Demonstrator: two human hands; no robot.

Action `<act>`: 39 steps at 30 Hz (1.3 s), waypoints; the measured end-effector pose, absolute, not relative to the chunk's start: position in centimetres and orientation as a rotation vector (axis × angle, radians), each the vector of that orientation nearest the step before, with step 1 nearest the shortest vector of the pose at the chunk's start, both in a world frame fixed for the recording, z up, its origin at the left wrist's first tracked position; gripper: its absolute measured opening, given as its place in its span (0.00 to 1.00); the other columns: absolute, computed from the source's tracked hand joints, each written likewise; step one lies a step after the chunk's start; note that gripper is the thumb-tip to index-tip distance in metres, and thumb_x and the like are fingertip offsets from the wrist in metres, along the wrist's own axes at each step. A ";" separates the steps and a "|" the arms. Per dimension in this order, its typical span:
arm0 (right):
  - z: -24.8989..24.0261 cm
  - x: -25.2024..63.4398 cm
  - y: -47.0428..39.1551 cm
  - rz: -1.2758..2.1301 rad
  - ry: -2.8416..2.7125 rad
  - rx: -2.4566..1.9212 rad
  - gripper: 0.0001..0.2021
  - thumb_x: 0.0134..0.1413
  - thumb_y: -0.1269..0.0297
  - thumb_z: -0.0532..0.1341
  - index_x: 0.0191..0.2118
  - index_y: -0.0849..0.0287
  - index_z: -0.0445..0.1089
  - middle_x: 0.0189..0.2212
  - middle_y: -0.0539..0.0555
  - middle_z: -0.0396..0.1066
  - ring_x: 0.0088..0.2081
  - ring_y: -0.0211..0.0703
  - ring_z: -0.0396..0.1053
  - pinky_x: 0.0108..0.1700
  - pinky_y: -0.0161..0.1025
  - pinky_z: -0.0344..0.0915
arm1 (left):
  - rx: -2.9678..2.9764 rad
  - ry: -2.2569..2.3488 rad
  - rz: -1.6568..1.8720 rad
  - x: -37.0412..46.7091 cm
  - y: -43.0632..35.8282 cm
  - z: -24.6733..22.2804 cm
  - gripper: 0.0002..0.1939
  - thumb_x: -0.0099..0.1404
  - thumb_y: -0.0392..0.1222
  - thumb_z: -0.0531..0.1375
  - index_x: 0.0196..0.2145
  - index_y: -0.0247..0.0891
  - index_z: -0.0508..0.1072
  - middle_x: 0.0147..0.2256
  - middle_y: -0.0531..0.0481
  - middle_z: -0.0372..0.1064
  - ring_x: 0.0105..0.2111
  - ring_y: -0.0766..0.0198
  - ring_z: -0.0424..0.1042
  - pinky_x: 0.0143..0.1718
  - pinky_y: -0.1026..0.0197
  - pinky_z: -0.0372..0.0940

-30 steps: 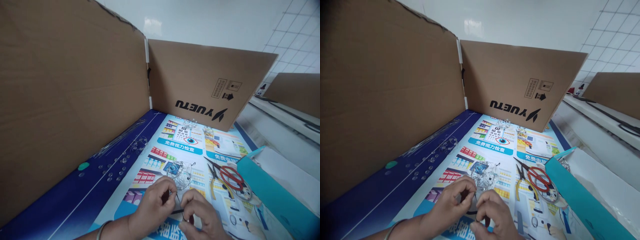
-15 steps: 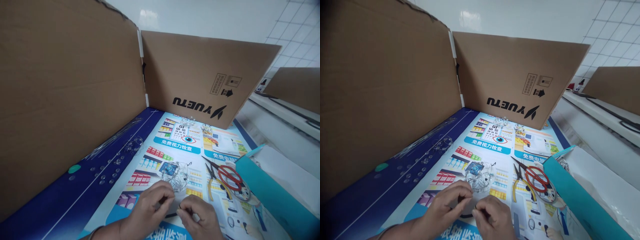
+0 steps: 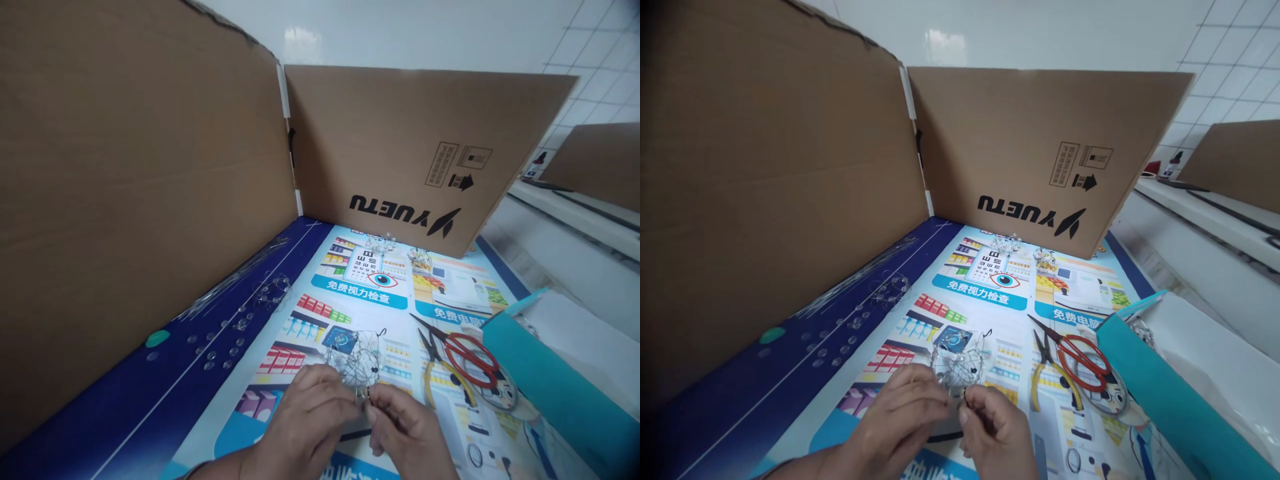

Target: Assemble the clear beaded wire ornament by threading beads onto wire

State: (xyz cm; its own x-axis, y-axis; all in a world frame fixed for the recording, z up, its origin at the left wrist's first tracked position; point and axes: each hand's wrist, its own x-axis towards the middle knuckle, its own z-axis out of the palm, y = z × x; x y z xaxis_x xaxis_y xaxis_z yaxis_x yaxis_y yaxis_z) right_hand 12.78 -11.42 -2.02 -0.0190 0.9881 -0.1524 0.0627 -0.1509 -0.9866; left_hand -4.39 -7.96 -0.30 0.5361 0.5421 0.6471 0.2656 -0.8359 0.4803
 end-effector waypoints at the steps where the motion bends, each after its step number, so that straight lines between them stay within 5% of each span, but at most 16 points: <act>1: -1.9 12.7 -11.5 1.320 -1.184 -1.360 0.19 0.45 0.47 0.62 0.29 0.61 0.69 0.16 0.46 0.60 0.19 0.33 0.58 0.21 0.30 0.58 | 2.476 0.661 1.200 -4.3 -8.1 -0.3 0.15 0.59 0.24 0.51 0.39 0.38 0.68 0.33 0.50 0.73 0.32 0.62 0.65 0.37 0.59 0.59; 8: -1.5 13.1 -11.5 1.426 -1.211 -1.340 0.19 0.45 0.47 0.62 0.30 0.62 0.69 0.20 0.47 0.62 0.19 0.32 0.59 0.22 0.30 0.59 | 2.647 0.581 1.254 -3.8 -8.5 0.4 0.11 0.67 0.35 0.49 0.40 0.37 0.70 0.34 0.50 0.74 0.32 0.62 0.63 0.33 0.60 0.56; 17: -1.9 13.5 -11.3 1.496 -1.244 -1.292 0.17 0.47 0.49 0.61 0.30 0.61 0.67 0.19 0.46 0.59 0.19 0.31 0.57 0.22 0.29 0.56 | 2.758 0.562 1.234 -4.1 -8.2 -0.6 0.12 0.69 0.34 0.47 0.37 0.35 0.70 0.32 0.50 0.73 0.32 0.64 0.64 0.35 0.59 0.54; 27: -0.8 12.6 -11.3 1.481 -1.347 -1.248 0.10 0.43 0.68 0.62 0.21 0.60 0.58 0.17 0.42 0.50 0.21 0.29 0.49 0.22 0.27 0.49 | 2.646 0.689 1.346 -4.1 -8.2 -0.9 0.14 0.68 0.36 0.48 0.28 0.36 0.70 0.27 0.52 0.70 0.31 0.64 0.62 0.37 0.57 0.49; 33: -1.1 12.8 -11.5 1.480 -1.307 -1.249 0.12 0.43 0.58 0.64 0.24 0.60 0.64 0.17 0.44 0.56 0.19 0.30 0.53 0.21 0.28 0.53 | 2.597 0.857 1.444 -4.0 -8.2 -1.2 0.05 0.62 0.36 0.56 0.32 0.40 0.72 0.34 0.51 0.69 0.36 0.61 0.60 0.42 0.56 0.51; 39: -1.0 12.9 -11.5 1.508 -1.247 -1.244 0.17 0.41 0.50 0.65 0.26 0.61 0.68 0.18 0.45 0.59 0.19 0.30 0.57 0.21 0.29 0.56 | 2.601 0.918 1.194 -4.3 -8.2 -1.1 0.10 0.61 0.29 0.55 0.36 0.41 0.71 0.48 0.47 0.63 0.47 0.56 0.55 0.45 0.54 0.55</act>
